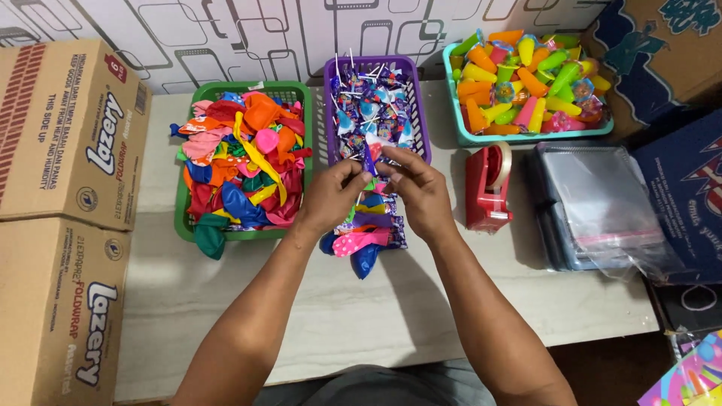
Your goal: Assembling small gift bundles by grouping colorful balloons and attaching them to plastic sticks with cups.
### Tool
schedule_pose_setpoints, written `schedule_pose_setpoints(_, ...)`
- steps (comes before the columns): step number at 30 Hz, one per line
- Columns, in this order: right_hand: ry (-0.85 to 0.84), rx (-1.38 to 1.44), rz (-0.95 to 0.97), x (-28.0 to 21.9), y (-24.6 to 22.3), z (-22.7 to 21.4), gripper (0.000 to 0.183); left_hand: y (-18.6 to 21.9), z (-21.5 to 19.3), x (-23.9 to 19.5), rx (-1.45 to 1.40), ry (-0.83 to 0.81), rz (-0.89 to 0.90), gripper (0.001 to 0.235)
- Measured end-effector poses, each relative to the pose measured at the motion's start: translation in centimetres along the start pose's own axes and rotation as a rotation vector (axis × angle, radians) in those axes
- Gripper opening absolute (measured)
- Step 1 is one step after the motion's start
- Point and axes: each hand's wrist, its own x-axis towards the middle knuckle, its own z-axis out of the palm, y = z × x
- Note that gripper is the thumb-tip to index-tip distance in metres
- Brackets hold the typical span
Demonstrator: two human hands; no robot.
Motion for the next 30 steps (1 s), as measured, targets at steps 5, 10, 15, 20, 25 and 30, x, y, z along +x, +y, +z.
schedule_pose_setpoints(5,0.038,-0.029,0.007,0.0,-0.8,-0.6,0.045,0.9,-0.7,-1.4,-0.007,-0.026,-0.015,0.018)
schedule_pose_setpoints(10,-0.104,-0.219,-0.010,-0.1,-2.6,0.0,0.062,0.7,-0.6,-1.8,0.032,-0.160,0.006,0.018)
schedule_pose_setpoints(15,-0.077,-0.212,0.001,-0.1,-1.8,-0.4,0.043,2.1,-0.9,-3.1,-0.002,-0.212,-0.007,0.018)
schedule_pose_setpoints(20,-0.067,-0.182,0.008,-0.3,-1.2,-0.3,0.036,1.7,-1.1,-2.8,0.069,-0.224,0.057,0.014)
schedule_pose_setpoints(25,-0.091,-0.075,0.115,-0.9,-1.9,0.1,0.041,0.8,-0.9,-2.4,0.224,-0.178,0.209,0.009)
schedule_pose_setpoints(30,-0.042,-0.243,0.512,-1.2,-2.1,0.4,0.051,-0.3,-0.3,-2.6,0.521,-0.126,0.429,0.010)
